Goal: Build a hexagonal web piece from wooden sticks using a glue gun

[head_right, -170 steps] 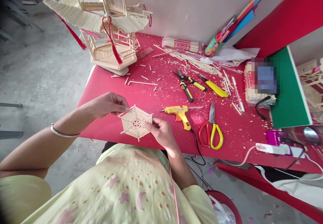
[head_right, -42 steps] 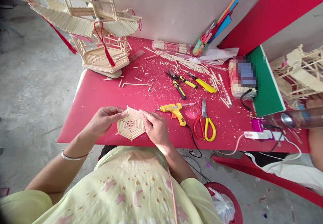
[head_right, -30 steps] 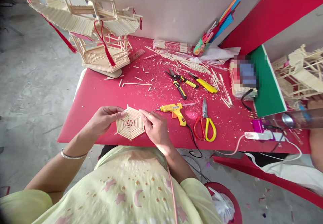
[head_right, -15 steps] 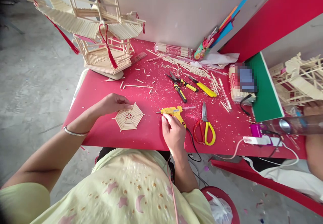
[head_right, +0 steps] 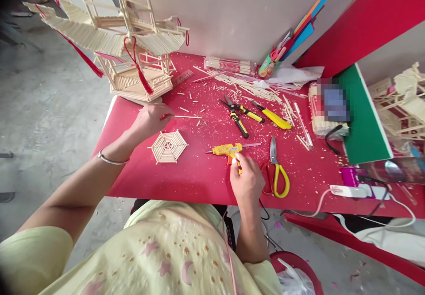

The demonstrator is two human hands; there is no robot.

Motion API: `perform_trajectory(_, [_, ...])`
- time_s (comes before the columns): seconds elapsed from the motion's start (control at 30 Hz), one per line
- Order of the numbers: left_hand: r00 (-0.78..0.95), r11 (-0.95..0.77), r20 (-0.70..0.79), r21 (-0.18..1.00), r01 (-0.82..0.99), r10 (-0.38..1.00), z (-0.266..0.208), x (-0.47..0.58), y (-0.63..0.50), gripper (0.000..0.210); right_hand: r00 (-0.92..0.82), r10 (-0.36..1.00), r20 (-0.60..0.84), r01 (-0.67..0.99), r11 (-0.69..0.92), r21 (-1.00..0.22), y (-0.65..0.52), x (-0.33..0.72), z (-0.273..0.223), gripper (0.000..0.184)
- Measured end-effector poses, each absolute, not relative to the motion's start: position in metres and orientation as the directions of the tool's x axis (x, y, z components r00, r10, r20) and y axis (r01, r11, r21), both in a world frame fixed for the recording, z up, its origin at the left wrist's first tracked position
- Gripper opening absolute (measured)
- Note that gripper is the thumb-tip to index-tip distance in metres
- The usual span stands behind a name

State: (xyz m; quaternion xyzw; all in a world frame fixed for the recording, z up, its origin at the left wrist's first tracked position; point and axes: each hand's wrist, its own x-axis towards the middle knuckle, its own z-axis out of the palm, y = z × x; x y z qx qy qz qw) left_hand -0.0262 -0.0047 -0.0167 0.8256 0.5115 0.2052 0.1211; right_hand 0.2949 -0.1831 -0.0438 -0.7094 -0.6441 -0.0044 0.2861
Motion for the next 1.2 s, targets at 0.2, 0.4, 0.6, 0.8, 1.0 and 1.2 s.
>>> perform_trajectory(0.2, [0.495,-0.542,0.231,0.461,0.703,0.838,-0.018,-0.013,0.027,0.024,0.205,0.906,0.369,0.918,-0.048,-0.393,-0.182,0.302,-0.046,0.03])
perform_trajectory(0.4, [0.427,-0.466,0.194,0.468,0.751,0.883,-0.016,-0.002,0.028,0.025,0.179,0.929,0.325,0.93,-0.051,-0.365,-0.181,0.311,-0.048,0.032])
perform_trajectory(0.6, [0.406,-0.397,-0.024,0.166,0.903,0.914,-0.022,0.0,0.022,0.027,0.149,0.966,0.212,0.948,-0.078,-0.309,-0.18,0.307,-0.047,0.047])
perform_trajectory(0.8, [0.446,-0.44,-0.026,0.119,0.89,0.895,-0.023,-0.004,0.019,0.027,0.209,0.965,0.16,0.949,-0.16,-0.272,-0.17,0.3,-0.05,0.043])
perform_trajectory(1.0, [0.343,-0.376,0.155,0.363,0.852,0.926,-0.009,-0.03,-0.016,0.022,0.118,0.956,0.269,0.942,-0.022,-0.334,-0.154,0.282,-0.042,0.043])
perform_trajectory(1.2, [0.04,-0.119,0.135,0.649,0.752,0.99,-0.025,-0.061,-0.036,0.025,-0.131,0.948,0.29,0.886,0.243,-0.394,-0.12,0.238,-0.001,0.032])
